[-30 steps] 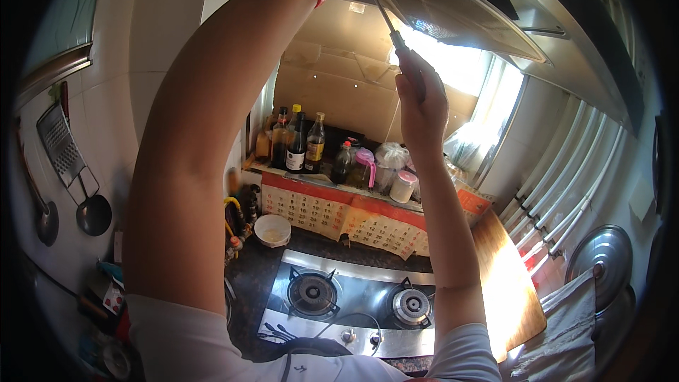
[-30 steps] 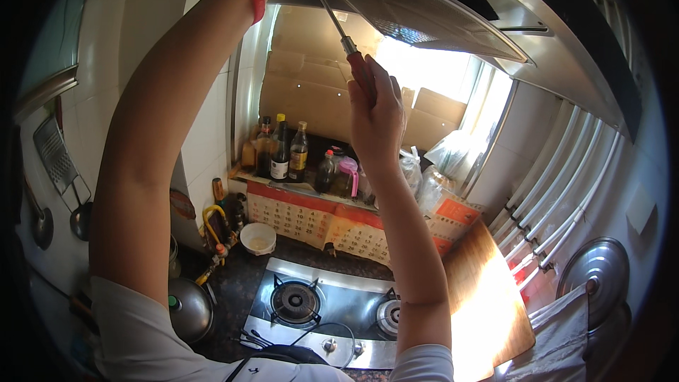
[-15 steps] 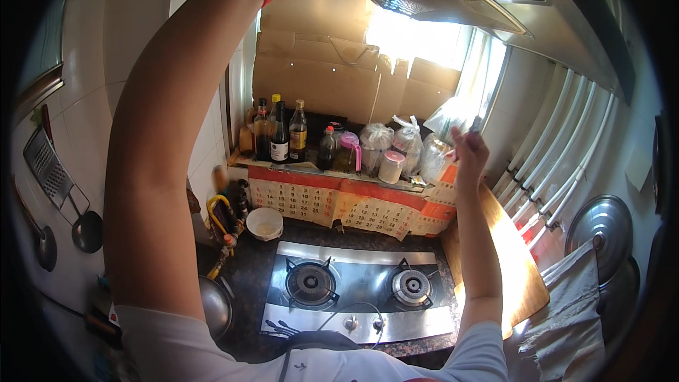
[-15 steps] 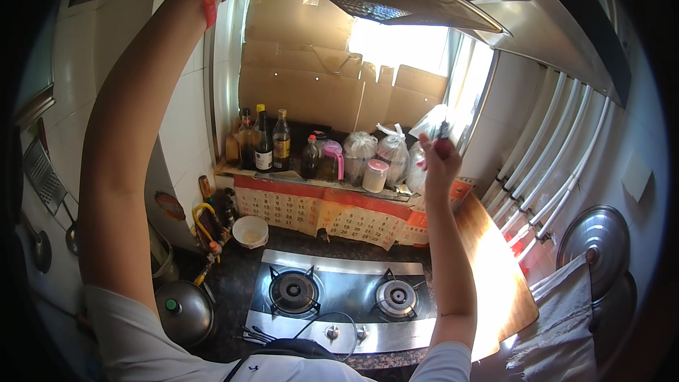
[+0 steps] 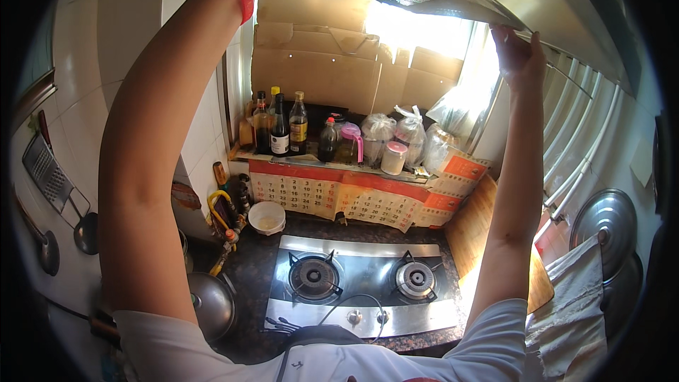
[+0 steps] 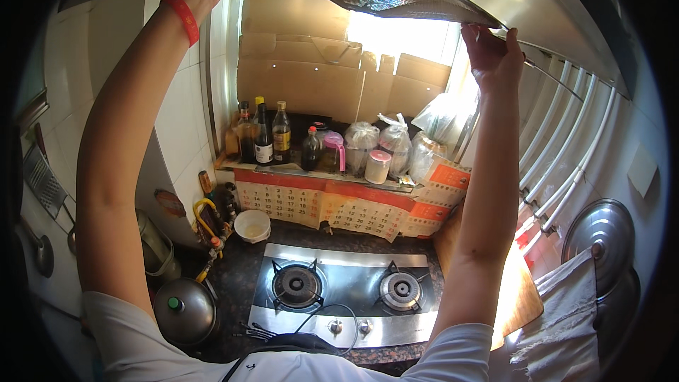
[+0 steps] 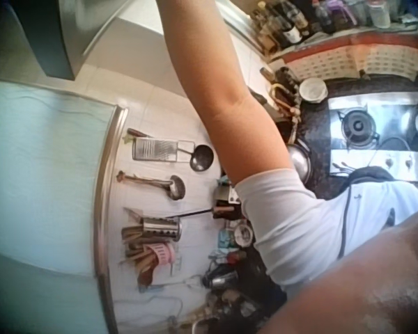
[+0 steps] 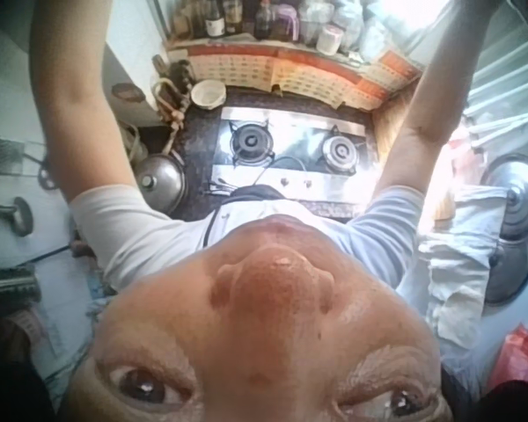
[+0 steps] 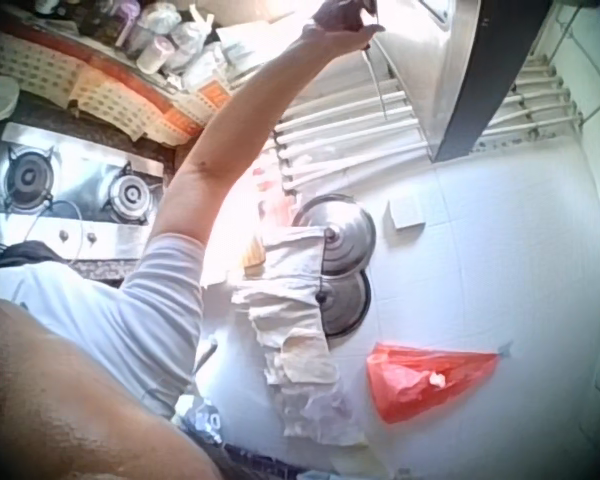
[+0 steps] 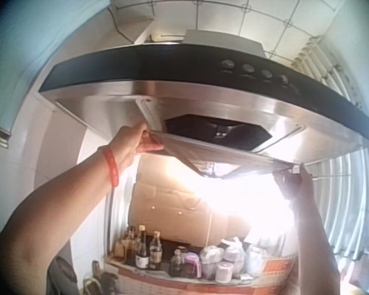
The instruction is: The person uses a screwdriver to unscrew a fastener from the underside of a kitchen range hood and then removes a filter panel by hand.
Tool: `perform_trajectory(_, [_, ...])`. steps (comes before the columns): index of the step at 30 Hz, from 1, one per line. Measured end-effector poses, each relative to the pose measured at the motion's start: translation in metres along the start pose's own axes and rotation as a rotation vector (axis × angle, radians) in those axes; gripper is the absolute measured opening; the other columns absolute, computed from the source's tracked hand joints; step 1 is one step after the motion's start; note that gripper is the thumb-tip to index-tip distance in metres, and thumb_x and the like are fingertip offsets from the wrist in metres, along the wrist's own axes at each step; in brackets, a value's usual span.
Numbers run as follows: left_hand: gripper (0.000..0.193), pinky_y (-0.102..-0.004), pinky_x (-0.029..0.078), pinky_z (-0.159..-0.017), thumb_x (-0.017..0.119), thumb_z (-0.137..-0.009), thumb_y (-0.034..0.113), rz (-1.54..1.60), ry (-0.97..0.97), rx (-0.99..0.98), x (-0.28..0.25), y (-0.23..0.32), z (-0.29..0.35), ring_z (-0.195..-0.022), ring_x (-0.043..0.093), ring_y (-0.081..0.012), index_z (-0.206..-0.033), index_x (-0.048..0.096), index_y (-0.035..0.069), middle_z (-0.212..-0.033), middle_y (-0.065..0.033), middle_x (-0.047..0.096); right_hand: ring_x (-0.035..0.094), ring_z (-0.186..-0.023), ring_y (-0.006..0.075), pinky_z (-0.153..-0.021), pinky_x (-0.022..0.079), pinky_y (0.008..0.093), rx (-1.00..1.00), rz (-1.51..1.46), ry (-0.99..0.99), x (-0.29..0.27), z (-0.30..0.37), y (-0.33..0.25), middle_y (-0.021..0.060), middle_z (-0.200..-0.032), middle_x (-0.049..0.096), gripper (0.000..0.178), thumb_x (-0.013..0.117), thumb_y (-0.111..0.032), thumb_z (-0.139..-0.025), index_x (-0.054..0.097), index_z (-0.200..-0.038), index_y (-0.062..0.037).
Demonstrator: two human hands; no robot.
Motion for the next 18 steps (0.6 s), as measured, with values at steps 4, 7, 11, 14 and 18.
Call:
perform_trajectory(4, [0.038,-0.0384,0.052,-0.075,0.035,-0.094,0.026,-0.021,0.099,-0.019,0.004,-0.002,0.009,-0.077,0.064,-0.031,-0.086,0.054,-0.006,-0.082,-0.0183,0.061,0.062,-0.081,0.0326,-0.08,0.053,0.048,-0.121,0.146,0.138,-0.012,-0.009,-0.014,0.0207,-0.08,0.062,0.025,0.045,-0.015,-0.086,0.053,-0.086,0.0078])
perform_trajectory(7, [0.039,-0.0373,0.051,-0.079,0.04,-0.093,0.03,-0.023,0.04,0.015,-0.001,-0.012,0.02,-0.079,0.064,-0.0319,-0.095,0.052,-0.007,-0.087,-0.0197,0.06,0.063,-0.079,0.0321,-0.076,0.055,0.0455,-0.106,0.162,0.189,-0.024,-0.01,-0.005,0.0197,-0.08,0.062,0.021,0.045,-0.013,-0.084,0.054,-0.085,0.0065])
perform_trajectory(11, [0.028,-0.0419,0.019,-0.107,0.046,-0.089,0.022,-0.208,-0.122,0.022,-0.016,-0.022,0.053,-0.1,0.06,-0.0179,-0.102,0.056,0.0,-0.092,-0.0073,0.065,0.063,-0.079,0.0324,-0.074,0.056,0.0442,-0.038,0.225,0.169,-0.032,0.011,0.004,0.0183,-0.081,0.063,0.018,0.045,-0.011,-0.083,0.054,-0.084,0.0049])
perform_trajectory(14, [0.023,-0.0387,0.021,-0.107,0.041,-0.09,0.021,-0.129,0.017,0.016,-0.023,-0.032,0.073,-0.093,0.063,-0.022,-0.079,0.052,0.005,-0.089,-0.0137,0.065,0.063,-0.081,0.0331,-0.073,0.057,0.0429,-0.059,0.296,0.237,-0.046,0.027,0.007,0.0217,-0.083,0.062,0.022,0.043,-0.012,-0.083,0.052,-0.088,0.007])
perform_trajectory(18, [0.025,-0.0379,0.025,-0.104,0.041,-0.091,0.022,-0.039,0.058,0.007,-0.031,-0.05,0.102,-0.09,0.064,-0.0245,-0.071,0.046,0.008,-0.089,-0.0178,0.065,0.062,-0.085,0.0346,-0.08,0.054,0.0423,-0.098,0.319,0.245,-0.041,0.075,0.017,0.0246,-0.09,0.06,0.024,0.046,-0.012,-0.081,0.05,-0.091,0.0094])
Point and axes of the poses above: each hand's wrist, its own z-axis away from the middle knuckle, its own x-axis out of the palm, y = z × x, the point moved 6 cm from there along -z, towards the middle knuckle
